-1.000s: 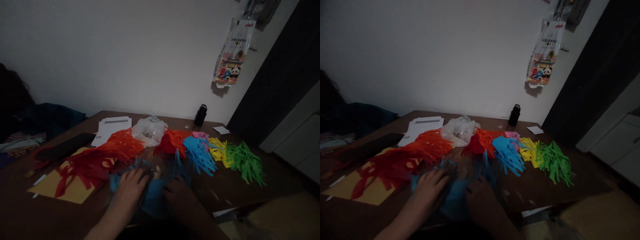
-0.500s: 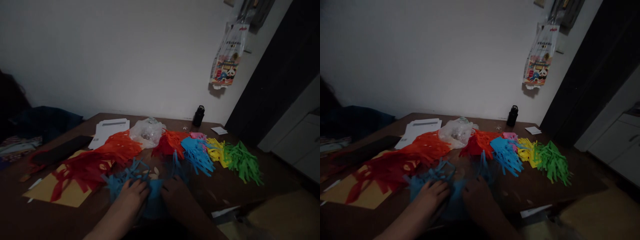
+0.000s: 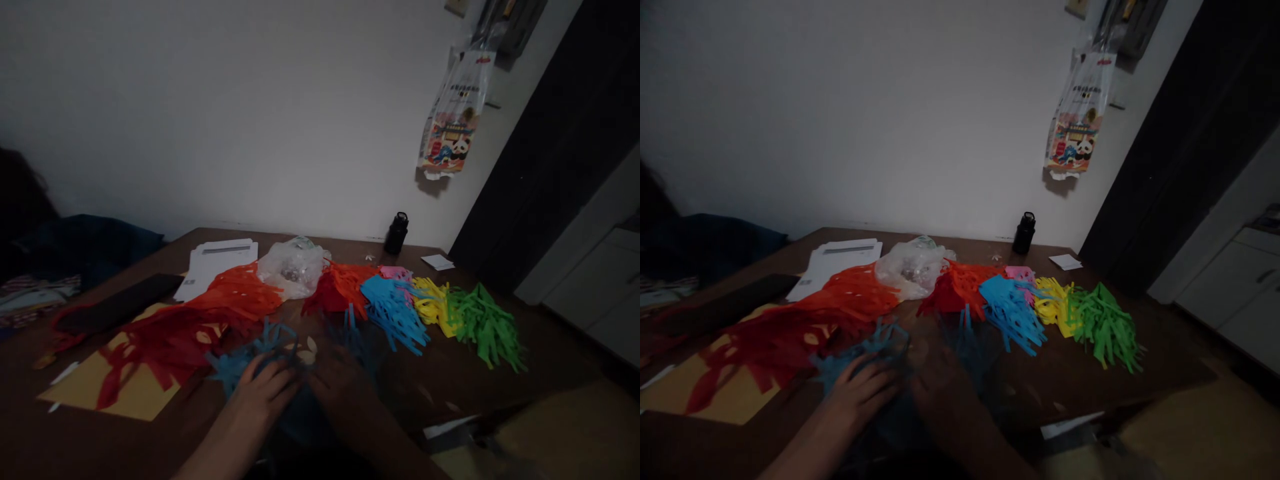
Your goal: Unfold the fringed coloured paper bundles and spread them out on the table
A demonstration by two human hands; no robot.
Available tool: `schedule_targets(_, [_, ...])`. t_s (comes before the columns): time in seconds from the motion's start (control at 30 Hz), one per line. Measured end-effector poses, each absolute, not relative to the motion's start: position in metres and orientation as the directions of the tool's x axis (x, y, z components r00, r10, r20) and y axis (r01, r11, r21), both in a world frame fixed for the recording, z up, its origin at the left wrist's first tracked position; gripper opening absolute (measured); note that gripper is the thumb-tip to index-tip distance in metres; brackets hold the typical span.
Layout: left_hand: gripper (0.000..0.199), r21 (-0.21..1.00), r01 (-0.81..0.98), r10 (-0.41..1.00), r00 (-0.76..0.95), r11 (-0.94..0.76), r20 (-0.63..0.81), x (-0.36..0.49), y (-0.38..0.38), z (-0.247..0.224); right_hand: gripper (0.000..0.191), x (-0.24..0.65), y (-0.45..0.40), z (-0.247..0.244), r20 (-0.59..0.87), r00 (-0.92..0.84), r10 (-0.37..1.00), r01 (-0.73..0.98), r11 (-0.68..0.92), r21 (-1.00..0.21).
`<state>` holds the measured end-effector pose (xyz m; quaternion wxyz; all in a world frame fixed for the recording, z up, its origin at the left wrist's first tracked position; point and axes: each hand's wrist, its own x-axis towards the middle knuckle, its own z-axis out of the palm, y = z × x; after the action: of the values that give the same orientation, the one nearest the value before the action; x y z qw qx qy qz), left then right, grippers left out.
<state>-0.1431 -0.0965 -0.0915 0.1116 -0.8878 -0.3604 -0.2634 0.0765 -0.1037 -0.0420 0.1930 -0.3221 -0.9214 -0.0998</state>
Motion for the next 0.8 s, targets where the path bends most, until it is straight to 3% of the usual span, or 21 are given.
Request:
schedule_targets(0.13, [0.022, 0.014, 0.668, 0.574, 0.628, -0.744, 0.525, -0.144, -0.104, -0.101, 0.005, 0.089, -0.105, -0.055, 0.346, -0.787, 0.511, 0.564, 0.823, 0.068])
schedule_targets(0.23, [0.021, 0.029, 0.675, 0.58, 0.61, -0.737, 0.54, -0.14, -0.113, -0.099, 0.019, 0.105, -0.113, -0.056, 0.322, -0.782, 0.534, 0.576, 0.816, 0.045])
schedule_targets(0.33, [0.027, -0.017, 0.667, 0.521, 0.597, -0.744, 0.61, -0.132, -0.115, -0.093, 0.023, 0.108, -0.121, -0.054, 0.386, -0.744, 0.545, 0.624, 0.774, 0.111])
schedule_targets(0.5, [0.043, -0.003, 0.636, 0.395, 0.483, -0.772, 0.782, -0.12, -0.111, -0.088, 0.005, 0.094, -0.127, -0.057, 0.38, -0.767, 0.516, 0.607, 0.776, 0.172])
schedule_targets(0.63, [0.049, -0.035, 0.71, 0.474, 0.505, -0.703, 0.721, -0.13, -0.114, -0.092, 0.018, 0.101, -0.123, -0.064, 0.428, -0.737, 0.524, 0.641, 0.742, 0.195])
schedule_targets(0.8, [0.042, 0.017, 0.77, 0.581, 0.467, -0.638, 0.666, -0.14, -0.117, -0.1, 0.016, 0.117, -0.117, -0.071, 0.424, -0.682, 0.595, 0.697, 0.706, 0.13])
